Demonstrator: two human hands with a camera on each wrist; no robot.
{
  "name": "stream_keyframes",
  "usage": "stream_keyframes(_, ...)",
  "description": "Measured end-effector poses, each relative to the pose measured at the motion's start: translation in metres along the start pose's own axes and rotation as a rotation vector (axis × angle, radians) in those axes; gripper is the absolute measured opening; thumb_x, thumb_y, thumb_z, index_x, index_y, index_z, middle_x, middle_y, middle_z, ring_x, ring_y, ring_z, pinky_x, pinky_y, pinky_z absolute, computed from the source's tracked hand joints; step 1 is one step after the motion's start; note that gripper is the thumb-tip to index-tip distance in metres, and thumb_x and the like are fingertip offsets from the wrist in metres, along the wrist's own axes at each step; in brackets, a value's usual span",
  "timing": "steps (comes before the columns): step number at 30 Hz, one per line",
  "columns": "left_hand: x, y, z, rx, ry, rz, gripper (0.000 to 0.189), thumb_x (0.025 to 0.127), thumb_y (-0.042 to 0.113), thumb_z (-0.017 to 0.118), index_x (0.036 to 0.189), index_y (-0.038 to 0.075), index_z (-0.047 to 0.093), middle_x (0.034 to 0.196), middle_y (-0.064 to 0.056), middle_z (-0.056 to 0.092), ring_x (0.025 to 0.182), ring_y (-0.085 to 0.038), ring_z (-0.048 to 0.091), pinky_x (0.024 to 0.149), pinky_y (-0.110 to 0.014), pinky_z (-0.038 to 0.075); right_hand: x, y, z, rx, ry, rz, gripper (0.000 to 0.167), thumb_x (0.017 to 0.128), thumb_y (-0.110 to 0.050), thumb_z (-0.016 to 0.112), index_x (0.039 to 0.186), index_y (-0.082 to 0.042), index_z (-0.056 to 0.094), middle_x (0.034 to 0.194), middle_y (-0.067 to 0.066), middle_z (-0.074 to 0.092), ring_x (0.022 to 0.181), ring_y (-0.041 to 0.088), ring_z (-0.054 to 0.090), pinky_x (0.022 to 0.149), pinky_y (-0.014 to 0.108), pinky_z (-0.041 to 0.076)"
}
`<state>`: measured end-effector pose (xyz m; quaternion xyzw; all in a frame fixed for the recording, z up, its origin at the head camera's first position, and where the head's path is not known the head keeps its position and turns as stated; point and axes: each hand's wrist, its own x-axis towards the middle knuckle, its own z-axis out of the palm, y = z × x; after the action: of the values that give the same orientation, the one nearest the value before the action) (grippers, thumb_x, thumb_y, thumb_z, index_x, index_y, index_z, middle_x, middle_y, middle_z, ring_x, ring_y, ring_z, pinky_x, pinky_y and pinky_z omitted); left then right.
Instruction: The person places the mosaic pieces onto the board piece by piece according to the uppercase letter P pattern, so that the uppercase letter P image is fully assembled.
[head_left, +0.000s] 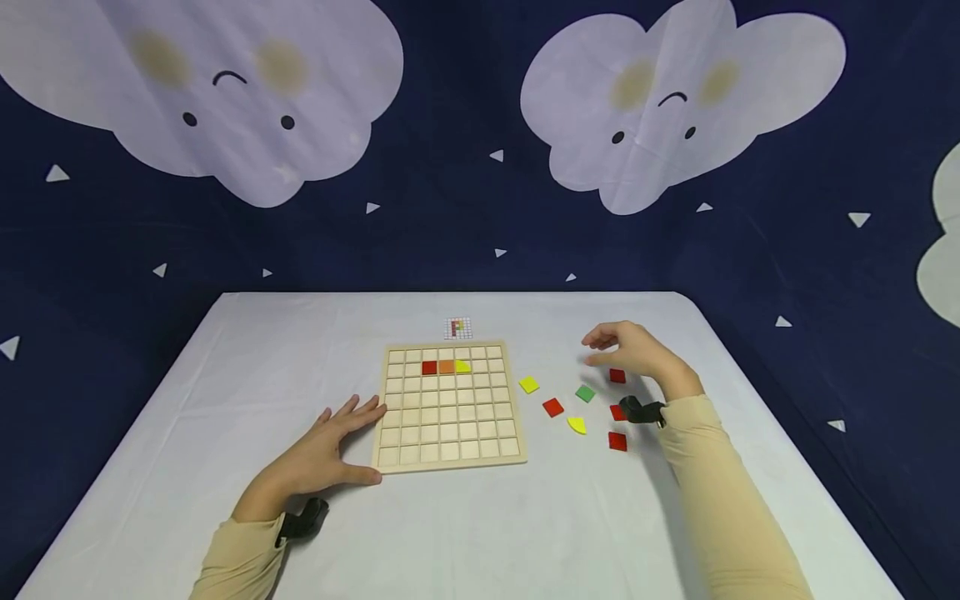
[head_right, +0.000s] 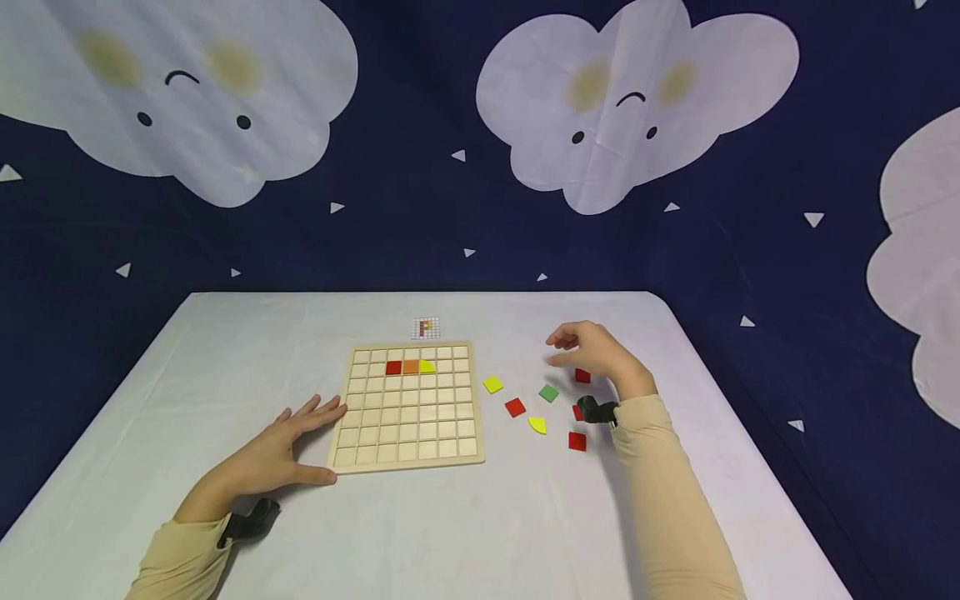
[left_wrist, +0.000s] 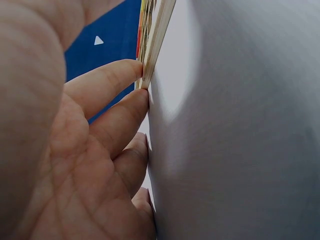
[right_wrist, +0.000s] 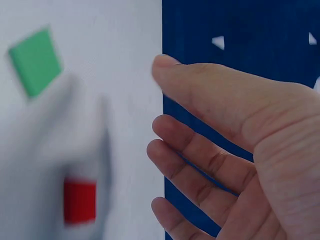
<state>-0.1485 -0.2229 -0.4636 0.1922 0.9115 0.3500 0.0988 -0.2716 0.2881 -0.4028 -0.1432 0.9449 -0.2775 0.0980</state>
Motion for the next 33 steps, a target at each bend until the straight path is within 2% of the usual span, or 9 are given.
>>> stream_keyframes(4,0.001,0.000,0.001,0.006,0.001,0.002,0.105,0.072,0.042,0.098,0.160,0.009,0.051,0.172,-0.018,0.038,0.164,-0.053,0.017,0.127,-0.080,0.003,-0.014,0.017,-0.007,-0.007,-0.003,0.048,0.040,0.094,-0.021,0.081,0.128,-0.002,0.073,0.130,0.021,0.074,0.127,0.042,0.065,0.113,0.060,0.051)
stream_keyframes(8,0.002,0.001,0.001,0.003,0.000,0.007,0.105,0.072,0.042,0.098,0.160,0.009,0.052,0.172,-0.017,0.038,0.164,-0.053,0.017,0.127,-0.079,0.003,-0.023,0.035,-0.009,0.009,-0.005,0.061,0.041,0.090,-0.018,0.086,0.126,-0.001,0.074,0.129,0.022,0.075,0.123,0.041,0.069,0.110,0.057,0.054)
stream_keyframes(12,0.003,0.002,0.002,-0.004,-0.007,0.000,0.105,0.071,0.041,0.098,0.160,0.010,0.051,0.173,-0.017,0.037,0.164,-0.052,0.016,0.128,-0.078,0.002,-0.029,0.050,-0.007,0.046,-0.011,0.078,0.043,0.089,-0.019,0.089,0.125,-0.001,0.075,0.127,0.020,0.077,0.113,0.031,0.072,0.099,0.038,0.059)
stream_keyframes(15,0.004,0.003,0.002,-0.005,-0.010,0.000,0.105,0.071,0.041,0.098,0.160,0.010,0.051,0.173,-0.017,0.037,0.164,-0.052,0.016,0.128,-0.078,0.002,-0.031,0.060,-0.004,0.081,-0.012,0.093,0.045,0.089,-0.022,0.088,0.127,-0.002,0.075,0.126,0.017,0.077,0.107,0.021,0.068,0.090,0.021,0.054)
stream_keyframes(18,0.005,0.003,0.002,-0.004,-0.013,0.002,0.105,0.072,0.041,0.098,0.160,0.010,0.051,0.173,-0.017,0.037,0.164,-0.053,0.016,0.128,-0.078,0.002,-0.034,0.070,-0.003,0.135,-0.025,0.116,0.049,0.091,-0.025,0.087,0.133,-0.004,0.073,0.128,0.015,0.074,0.107,0.016,0.062,0.086,0.014,0.050)
stream_keyframes(24,0.004,0.003,0.001,0.005,-0.010,0.013,0.105,0.072,0.043,0.098,0.160,0.010,0.051,0.172,-0.017,0.038,0.164,-0.053,0.017,0.127,-0.079,0.003,-0.035,0.080,-0.002,0.247,-0.074,0.192,0.054,0.091,-0.028,0.087,0.137,-0.007,0.071,0.128,0.008,0.069,0.108,0.013,0.056,0.087,0.012,0.048)
stream_keyframes(33,-0.001,-0.002,-0.001,0.020,0.007,0.022,0.104,0.073,0.044,0.097,0.160,0.010,0.052,0.171,-0.018,0.039,0.163,-0.054,0.019,0.126,-0.080,0.005,-0.028,0.079,-0.003,0.290,-0.115,0.206,0.053,0.091,-0.023,0.087,0.138,-0.007,0.070,0.126,0.005,0.067,0.111,0.016,0.054,0.091,0.015,0.047)
